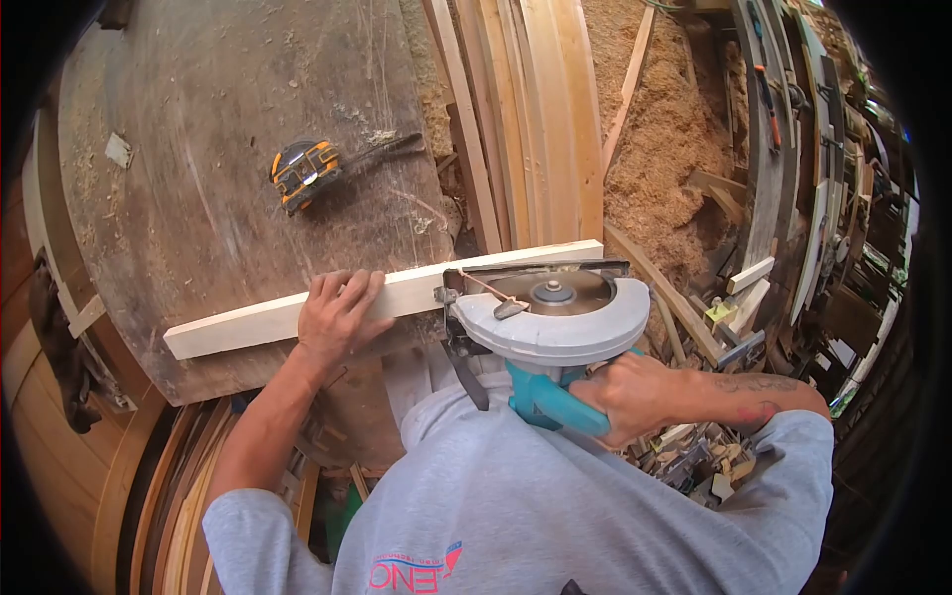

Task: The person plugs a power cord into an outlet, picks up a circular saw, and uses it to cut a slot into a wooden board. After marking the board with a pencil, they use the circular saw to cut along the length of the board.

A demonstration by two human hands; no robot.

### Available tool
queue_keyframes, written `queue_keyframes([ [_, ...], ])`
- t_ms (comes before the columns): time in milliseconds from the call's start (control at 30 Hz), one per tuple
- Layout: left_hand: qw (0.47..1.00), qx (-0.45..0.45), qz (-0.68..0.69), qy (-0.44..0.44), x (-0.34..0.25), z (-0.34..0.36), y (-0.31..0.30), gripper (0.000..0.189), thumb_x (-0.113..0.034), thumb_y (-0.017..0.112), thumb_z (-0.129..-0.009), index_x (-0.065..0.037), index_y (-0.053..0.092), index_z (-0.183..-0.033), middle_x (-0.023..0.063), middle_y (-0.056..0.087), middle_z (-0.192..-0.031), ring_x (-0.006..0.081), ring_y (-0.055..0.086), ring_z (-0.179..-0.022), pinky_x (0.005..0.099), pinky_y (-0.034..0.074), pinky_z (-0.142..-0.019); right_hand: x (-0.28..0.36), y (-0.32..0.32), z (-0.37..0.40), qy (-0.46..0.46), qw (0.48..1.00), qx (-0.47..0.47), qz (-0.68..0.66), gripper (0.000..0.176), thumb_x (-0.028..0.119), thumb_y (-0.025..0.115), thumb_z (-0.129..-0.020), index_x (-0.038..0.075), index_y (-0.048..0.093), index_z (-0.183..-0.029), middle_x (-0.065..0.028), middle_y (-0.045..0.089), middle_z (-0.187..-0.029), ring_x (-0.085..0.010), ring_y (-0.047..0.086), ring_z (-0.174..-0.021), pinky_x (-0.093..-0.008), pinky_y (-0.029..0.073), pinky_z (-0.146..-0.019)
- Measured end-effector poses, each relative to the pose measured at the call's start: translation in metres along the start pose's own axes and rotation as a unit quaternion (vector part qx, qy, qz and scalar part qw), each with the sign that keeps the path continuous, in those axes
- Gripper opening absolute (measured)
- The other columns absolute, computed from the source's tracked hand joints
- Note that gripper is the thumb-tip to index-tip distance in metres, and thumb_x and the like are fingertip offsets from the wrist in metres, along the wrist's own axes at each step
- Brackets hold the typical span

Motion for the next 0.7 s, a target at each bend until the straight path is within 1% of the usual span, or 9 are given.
queue_keyframes([
  [67, 1.000, 0.007, -0.001, 0.000, 0.000, -0.001, 0.001, 0.073, -0.030, 0.086, -0.058, -0.005, 0.066, -0.124, 0.0073, 0.062, -0.117, 0.0276, 0.059, -0.103, 0.0410, 0.046, -0.089, -0.002, 0.000, 0.000, -0.007, 1.000, -0.008, -0.002, 0.020, 0.020, 0.071, -0.071, 0.007, 0.057, -0.076, -0.0146, 0.059, -0.055, -0.0366, 0.062, -0.050, -0.0474, 0.053, -0.051],
  [133, 1.000, -0.004, 0.016, -0.006, -0.001, -0.002, -0.002, 0.073, -0.030, 0.086, -0.058, -0.004, 0.066, -0.123, 0.0072, 0.062, -0.116, 0.0276, 0.059, -0.102, 0.0413, 0.046, -0.088, -0.002, -0.002, 0.001, -0.014, 1.000, -0.014, -0.005, 0.021, 0.021, 0.072, -0.070, 0.007, 0.057, -0.076, -0.0147, 0.059, -0.055, -0.0366, 0.062, -0.051, -0.0474, 0.053, -0.052],
  [200, 1.000, 0.000, 0.020, -0.008, -0.002, -0.004, -0.004, 0.073, -0.030, 0.086, -0.058, -0.004, 0.065, -0.123, 0.0072, 0.062, -0.116, 0.0276, 0.059, -0.102, 0.0414, 0.046, -0.088, -0.002, -0.004, 0.001, 0.002, 0.999, 0.034, -0.016, 0.024, 0.020, 0.066, -0.073, 0.004, 0.058, -0.089, -0.0204, 0.062, -0.059, -0.0415, 0.066, -0.058, -0.0516, 0.055, -0.058],
  [333, 1.000, 0.000, 0.016, -0.002, -0.001, -0.003, -0.003, 0.074, -0.030, 0.085, -0.057, -0.004, 0.065, -0.123, 0.0073, 0.061, -0.115, 0.0274, 0.059, -0.102, 0.0415, 0.046, -0.086, -0.002, -0.008, 0.000, 0.000, 0.999, 0.041, -0.019, 0.024, 0.020, 0.066, -0.073, 0.004, 0.058, -0.089, -0.0199, 0.062, -0.059, -0.0412, 0.066, -0.058, -0.0516, 0.054, -0.058],
  [400, 1.000, -0.002, 0.017, -0.002, -0.001, -0.003, -0.003, 0.074, -0.030, 0.085, -0.057, -0.004, 0.065, -0.123, 0.0073, 0.061, -0.115, 0.0274, 0.059, -0.102, 0.0415, 0.046, -0.086, -0.001, -0.009, 0.000, 0.015, 0.998, 0.065, -0.019, 0.025, 0.020, 0.067, -0.072, 0.004, 0.058, -0.089, -0.0195, 0.062, -0.059, -0.0410, 0.065, -0.058, -0.0513, 0.054, -0.058],
  [533, 1.000, -0.006, 0.014, -0.001, -0.001, -0.003, -0.002, 0.074, -0.030, 0.086, -0.056, -0.004, 0.065, -0.123, 0.0072, 0.061, -0.115, 0.0272, 0.059, -0.102, 0.0416, 0.046, -0.086, -0.002, -0.008, 0.000, 0.013, 0.997, 0.067, -0.026, 0.026, 0.019, 0.067, -0.071, 0.004, 0.057, -0.090, -0.0196, 0.061, -0.058, -0.0407, 0.065, -0.057, -0.0511, 0.054, -0.057],
  [600, 1.000, -0.005, 0.018, -0.003, -0.002, -0.003, -0.003, 0.074, -0.030, 0.086, -0.057, -0.004, 0.065, -0.123, 0.0073, 0.061, -0.115, 0.0273, 0.059, -0.102, 0.0415, 0.046, -0.087, -0.005, -0.004, 0.000, -0.003, 0.999, 0.036, -0.010, 0.028, 0.024, 0.075, -0.068, 0.007, 0.058, -0.084, -0.0151, 0.058, -0.056, -0.0384, 0.062, -0.054, -0.0490, 0.052, -0.054],
  [667, 1.000, -0.004, 0.021, -0.004, -0.002, -0.004, -0.005, 0.074, -0.030, 0.086, -0.057, -0.004, 0.065, -0.123, 0.0074, 0.061, -0.116, 0.0274, 0.059, -0.102, 0.0414, 0.046, -0.087, -0.004, -0.004, 0.000, -0.004, 0.999, 0.033, -0.009, 0.027, 0.023, 0.074, -0.069, 0.007, 0.058, -0.083, -0.0155, 0.058, -0.055, -0.0385, 0.062, -0.053, -0.0488, 0.052, -0.053],
  [700, 1.000, -0.003, 0.012, -0.006, -0.002, -0.004, -0.005, 0.072, -0.032, 0.085, -0.059, -0.005, 0.065, -0.124, 0.0060, 0.061, -0.115, 0.0257, 0.058, -0.102, 0.0406, 0.046, -0.088, -0.004, -0.004, 0.001, -0.004, 0.999, 0.031, -0.009, 0.025, 0.022, 0.072, -0.070, 0.006, 0.058, -0.082, -0.0158, 0.058, -0.055, -0.0386, 0.061, -0.052, -0.0487, 0.051, -0.053],
])
Point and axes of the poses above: each hand's wrist, its own z-axis away from the middle knuckle, its own y-axis out of the palm, x = y × z, the point moved 5 cm from there along -z, towards the middle knuckle
